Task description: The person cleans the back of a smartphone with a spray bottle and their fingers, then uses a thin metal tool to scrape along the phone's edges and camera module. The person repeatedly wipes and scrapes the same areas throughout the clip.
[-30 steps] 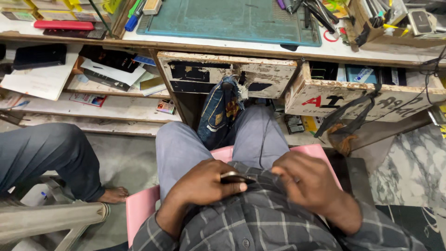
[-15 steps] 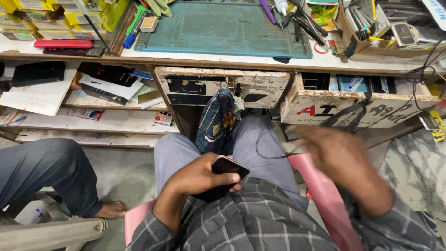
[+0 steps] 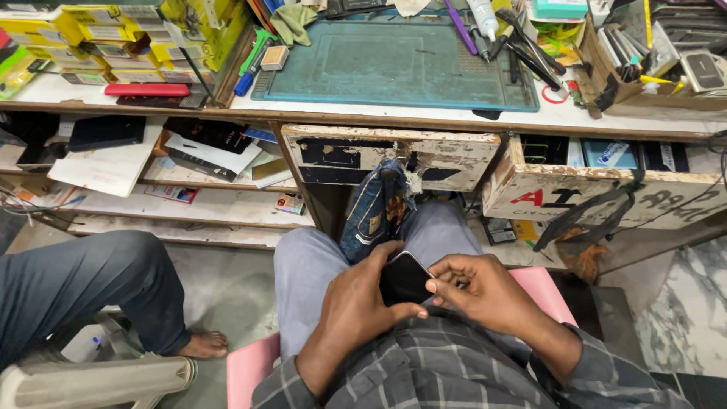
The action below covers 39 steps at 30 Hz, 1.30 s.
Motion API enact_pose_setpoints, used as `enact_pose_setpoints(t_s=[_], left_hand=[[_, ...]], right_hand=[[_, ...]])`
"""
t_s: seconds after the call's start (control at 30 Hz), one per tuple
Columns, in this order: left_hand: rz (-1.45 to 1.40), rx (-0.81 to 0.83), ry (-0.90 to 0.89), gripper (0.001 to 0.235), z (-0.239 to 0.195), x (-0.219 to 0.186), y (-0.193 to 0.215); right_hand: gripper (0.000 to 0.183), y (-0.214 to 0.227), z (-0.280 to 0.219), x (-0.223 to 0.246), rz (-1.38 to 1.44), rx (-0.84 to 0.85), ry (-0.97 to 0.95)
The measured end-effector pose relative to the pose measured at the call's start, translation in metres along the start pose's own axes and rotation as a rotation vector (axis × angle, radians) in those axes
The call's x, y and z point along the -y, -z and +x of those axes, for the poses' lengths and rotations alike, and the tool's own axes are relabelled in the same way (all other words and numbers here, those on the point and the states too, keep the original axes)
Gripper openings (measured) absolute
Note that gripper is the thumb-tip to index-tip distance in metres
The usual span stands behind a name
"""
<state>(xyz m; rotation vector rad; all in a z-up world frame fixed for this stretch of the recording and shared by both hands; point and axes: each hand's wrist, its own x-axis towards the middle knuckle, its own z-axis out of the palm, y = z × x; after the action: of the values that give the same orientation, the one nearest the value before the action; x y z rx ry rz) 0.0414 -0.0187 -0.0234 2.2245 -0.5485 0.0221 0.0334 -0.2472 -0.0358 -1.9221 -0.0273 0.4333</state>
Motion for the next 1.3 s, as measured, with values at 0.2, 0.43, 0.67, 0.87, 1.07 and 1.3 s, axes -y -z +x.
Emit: enact_pose_setpoints(t_s=[0.2,0.43,0.67,0.87,1.07,1.3], left_hand=[[0.098,-0.036,-0.031,0.087,-0.004,-0.002,-0.009],[0.168,0.071,0.014,0.086,-0.003,-0.007,-0.009],[0.253,0.069,0.028,0.085,-0.004,-0.012,-0.013],[0.298,0.133,0.067,0.091,-0.003,-0.013,-0.016],[0.345,0.163,0.085,0.093,-0.004,-0.016,-0.020],[0.311,0.140,0.070,0.095,-0.005,-0.016,-0.017]], right_hand=[[0.026,0.006,0.007,-0.031,0.202,0.101,-0.004],[0.019,0.011,0.002,-0.037,0.201,0.067,0.077],[0.017,0.004,0.000,-0.031,0.023,-0.025,0.045],[0.010,0.001,-0.001,-0.021,-0.203,-0.113,0.089],[0.008,-0.001,-0.003,-0.029,-0.151,-0.119,0.062],[0.014,0.014,0.005,-0.049,0.179,0.074,-0.037]])
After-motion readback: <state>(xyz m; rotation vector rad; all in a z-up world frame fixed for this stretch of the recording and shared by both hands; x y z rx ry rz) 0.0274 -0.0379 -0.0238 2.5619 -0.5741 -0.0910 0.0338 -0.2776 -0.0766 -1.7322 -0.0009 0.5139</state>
